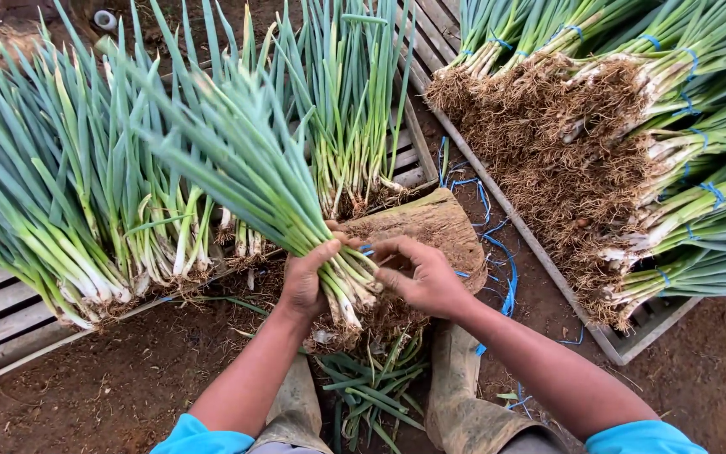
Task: Bundling green onions using plastic string
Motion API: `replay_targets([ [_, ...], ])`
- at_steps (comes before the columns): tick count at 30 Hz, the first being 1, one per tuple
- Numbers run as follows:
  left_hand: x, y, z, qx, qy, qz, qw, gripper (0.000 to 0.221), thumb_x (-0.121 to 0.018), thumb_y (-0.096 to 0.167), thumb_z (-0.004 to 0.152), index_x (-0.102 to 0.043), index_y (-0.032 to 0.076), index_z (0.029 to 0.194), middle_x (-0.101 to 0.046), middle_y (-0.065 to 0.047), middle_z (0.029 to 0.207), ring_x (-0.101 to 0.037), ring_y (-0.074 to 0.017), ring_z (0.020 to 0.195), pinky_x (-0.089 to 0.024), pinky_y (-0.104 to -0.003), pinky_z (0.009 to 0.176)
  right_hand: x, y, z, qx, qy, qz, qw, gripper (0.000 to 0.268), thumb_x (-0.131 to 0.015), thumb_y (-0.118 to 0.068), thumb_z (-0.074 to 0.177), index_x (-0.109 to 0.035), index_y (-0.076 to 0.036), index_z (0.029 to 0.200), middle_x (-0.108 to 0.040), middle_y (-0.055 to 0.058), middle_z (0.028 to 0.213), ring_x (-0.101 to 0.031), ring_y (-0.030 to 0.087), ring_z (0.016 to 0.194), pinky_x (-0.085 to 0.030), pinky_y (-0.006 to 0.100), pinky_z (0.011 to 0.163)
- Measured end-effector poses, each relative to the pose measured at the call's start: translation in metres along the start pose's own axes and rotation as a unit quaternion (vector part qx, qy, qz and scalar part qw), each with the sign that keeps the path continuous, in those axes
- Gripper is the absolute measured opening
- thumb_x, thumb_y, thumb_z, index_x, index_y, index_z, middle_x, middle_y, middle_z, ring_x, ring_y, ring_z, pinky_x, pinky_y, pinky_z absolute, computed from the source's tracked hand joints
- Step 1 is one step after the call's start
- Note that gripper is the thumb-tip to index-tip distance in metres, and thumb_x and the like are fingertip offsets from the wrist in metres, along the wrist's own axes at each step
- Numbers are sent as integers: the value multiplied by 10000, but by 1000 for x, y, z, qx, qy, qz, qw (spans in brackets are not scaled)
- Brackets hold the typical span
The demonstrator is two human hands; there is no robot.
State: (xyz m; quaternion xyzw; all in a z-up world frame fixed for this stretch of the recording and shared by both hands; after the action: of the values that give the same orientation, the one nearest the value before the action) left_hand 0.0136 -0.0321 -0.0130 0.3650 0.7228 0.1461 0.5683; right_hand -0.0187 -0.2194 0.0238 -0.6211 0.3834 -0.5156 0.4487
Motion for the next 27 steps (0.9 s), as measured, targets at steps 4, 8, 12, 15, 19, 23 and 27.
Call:
replay_targets([
  [4, 17, -5, 7, -25, 19, -16, 999, 313, -687, -23, 898, -589, -12, 1195, -704, -113, 866, -749, -255, 808, -644, -458, 823, -8, -6, -1, 18, -46, 9, 999, 420, -846, -201, 832, -727, -109, 1224, -781, 124, 991, -757, 275, 944, -593, 444, 843],
  [8, 0, 10, 0, -48, 14, 5, 999, 317, -721, -23, 883, -588, -27, 1170, -697, -127, 843, -750, -281, 802, -651, -473, 798, -10, -9, 1, 86, -43, -40, 995, 355, -846, -195, 834, -757, -74, 1156, -783, 151, 991, -759, 354, 950, -595, 452, 821],
  [12, -20, 29, -4, -55, 9, 91, 994, 263, -710, 21, 902, -604, -27, 1138, -734, -171, 836, -753, -285, 795, -631, -450, 819, -10, -21, 2, 128, -42, -51, 990, 357, -840, -211, 841, -745, -44, 1142, -768, 169, 972, -748, 386, 941, -592, 467, 809],
  [15, 5, 14, 7, -70, 38, 122, 989, 281, -771, 0, 844, -621, -14, 1081, -692, -146, 759, -719, -250, 671, -635, -429, 713, -8, -23, 6, 97, -98, -51, 989, 353, -814, -232, 864, -740, -39, 1149, -768, 196, 998, -739, 415, 950, -584, 505, 815],
  [19, 10, 20, 12, -68, 71, 241, 965, 136, -817, 31, 815, -723, -18, 899, -692, -147, 633, -683, -220, 587, -573, -351, 655, -3, -19, 13, 83, -91, -79, 989, 263, -741, -223, 942, -765, -39, 1127, -758, 184, 1001, -738, 353, 951, -583, 465, 873],
  [23, 5, 28, 9, -44, 163, 336, 927, 347, -906, 98, 703, -687, -11, 949, -697, -132, 718, -687, -212, 655, -570, -394, 659, -1, -6, 17, 57, -30, -67, 996, 243, -735, -242, 948, -762, -92, 1137, -761, 138, 1003, -747, 320, 941, -589, 433, 809],
  [27, -6, 33, 2, -16, 153, 417, 896, 448, -905, 113, 721, -655, 13, 1079, -694, -120, 848, -678, -237, 787, -565, -445, 805, -3, -2, 18, 4, -39, -31, 999, 253, -738, -225, 940, -759, -95, 1157, -761, 144, 1007, -748, 285, 935, -593, 428, 811],
])
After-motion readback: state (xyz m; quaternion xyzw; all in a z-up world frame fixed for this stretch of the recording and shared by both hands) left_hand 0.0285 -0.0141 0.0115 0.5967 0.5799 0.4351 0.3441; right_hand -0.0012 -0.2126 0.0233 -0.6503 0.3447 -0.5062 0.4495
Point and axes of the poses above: each hand's wrist, its own z-axis towards the middle knuckle, its own x-axis out of the back of the hand, y = z × x, the point moved 2 cm from there along z, towards the middle knuckle
